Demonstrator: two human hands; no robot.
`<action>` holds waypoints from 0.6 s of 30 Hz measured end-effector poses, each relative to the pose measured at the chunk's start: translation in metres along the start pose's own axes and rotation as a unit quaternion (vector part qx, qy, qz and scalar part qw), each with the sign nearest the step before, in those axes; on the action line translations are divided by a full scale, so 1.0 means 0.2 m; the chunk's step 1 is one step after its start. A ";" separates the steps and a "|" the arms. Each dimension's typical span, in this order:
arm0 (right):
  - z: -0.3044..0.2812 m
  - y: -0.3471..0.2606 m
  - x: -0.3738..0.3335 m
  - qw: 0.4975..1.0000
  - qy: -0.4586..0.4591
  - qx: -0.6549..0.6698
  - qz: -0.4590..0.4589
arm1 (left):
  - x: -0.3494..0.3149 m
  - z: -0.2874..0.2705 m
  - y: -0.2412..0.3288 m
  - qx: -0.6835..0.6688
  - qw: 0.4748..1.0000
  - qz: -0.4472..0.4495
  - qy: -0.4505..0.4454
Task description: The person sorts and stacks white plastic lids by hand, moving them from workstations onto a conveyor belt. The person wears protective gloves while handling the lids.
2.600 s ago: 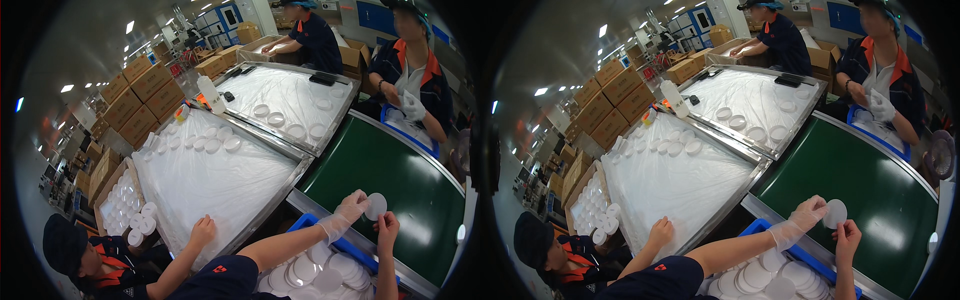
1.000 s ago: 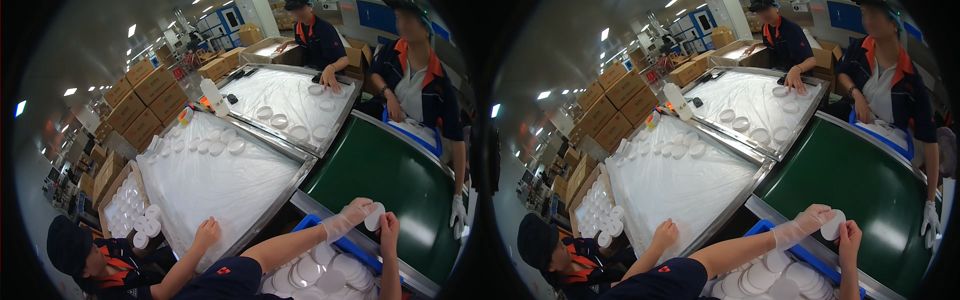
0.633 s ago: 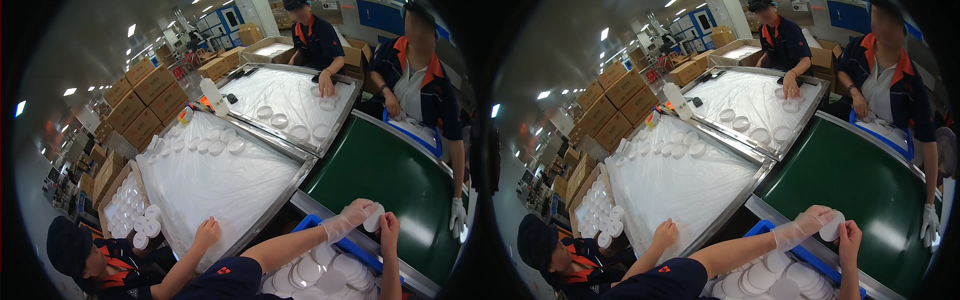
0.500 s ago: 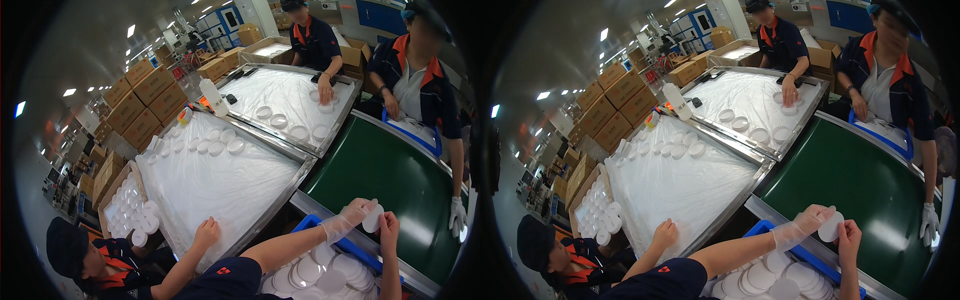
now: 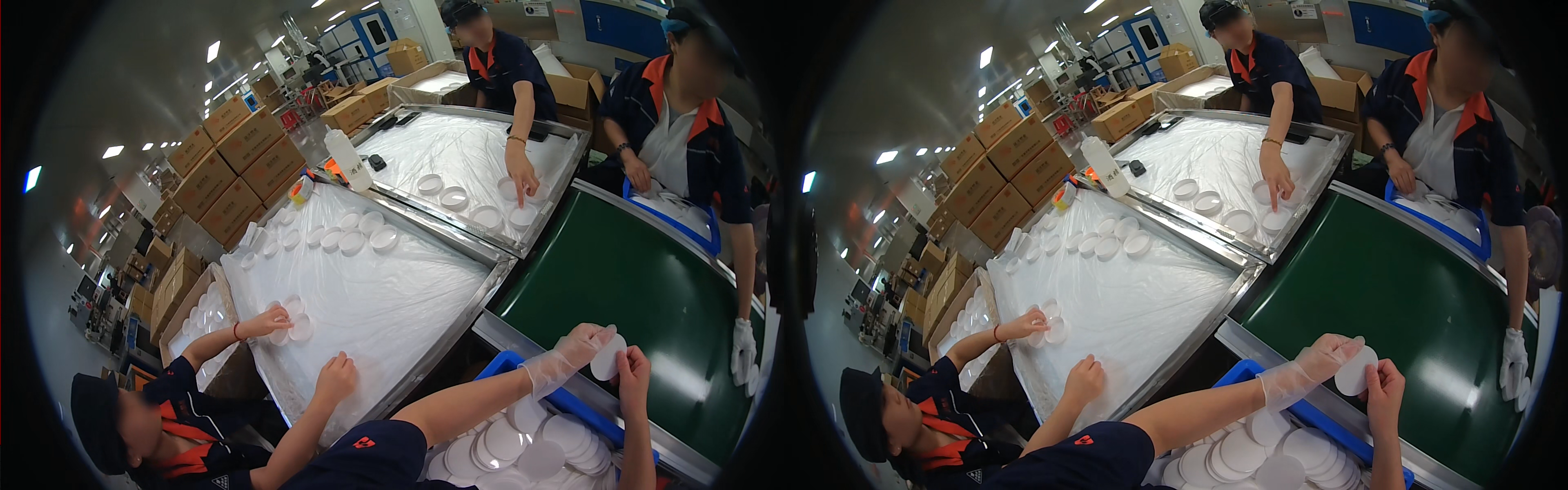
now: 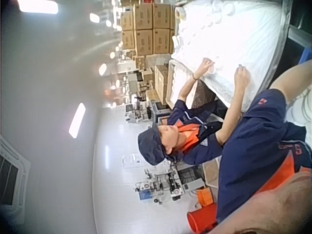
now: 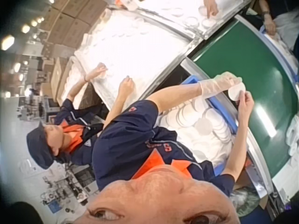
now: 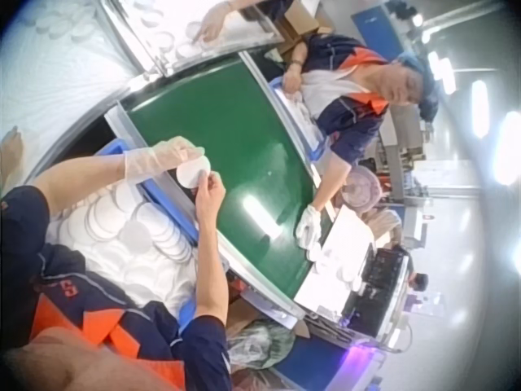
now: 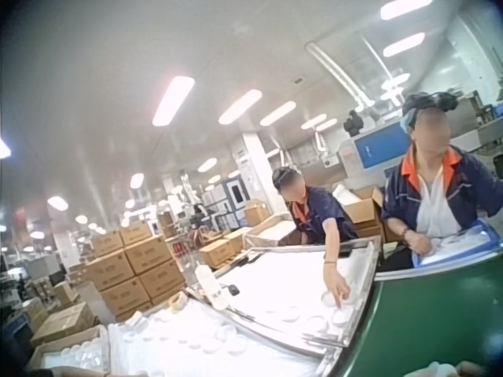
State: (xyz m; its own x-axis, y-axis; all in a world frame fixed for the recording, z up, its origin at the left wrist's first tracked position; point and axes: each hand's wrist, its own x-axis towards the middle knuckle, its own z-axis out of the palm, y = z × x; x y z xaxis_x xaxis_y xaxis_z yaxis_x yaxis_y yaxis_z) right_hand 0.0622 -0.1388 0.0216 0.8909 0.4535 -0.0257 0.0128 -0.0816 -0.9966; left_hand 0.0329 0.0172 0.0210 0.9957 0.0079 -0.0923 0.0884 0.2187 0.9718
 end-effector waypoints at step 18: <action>0.01 0.01 0.01 1.000 0.007 -0.011 0.005 | -0.05 0.01 0.07 0.116 0.993 -0.016 0.016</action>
State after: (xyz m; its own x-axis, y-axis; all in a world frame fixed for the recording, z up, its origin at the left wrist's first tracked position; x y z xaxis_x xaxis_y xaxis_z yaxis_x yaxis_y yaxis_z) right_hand 0.0632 -0.1362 0.0185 0.8976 0.4394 -0.0344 0.0139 -0.1062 -0.9942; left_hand 0.0244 0.0191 0.0359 0.9911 0.0367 -0.1278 0.1283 -0.0116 0.9917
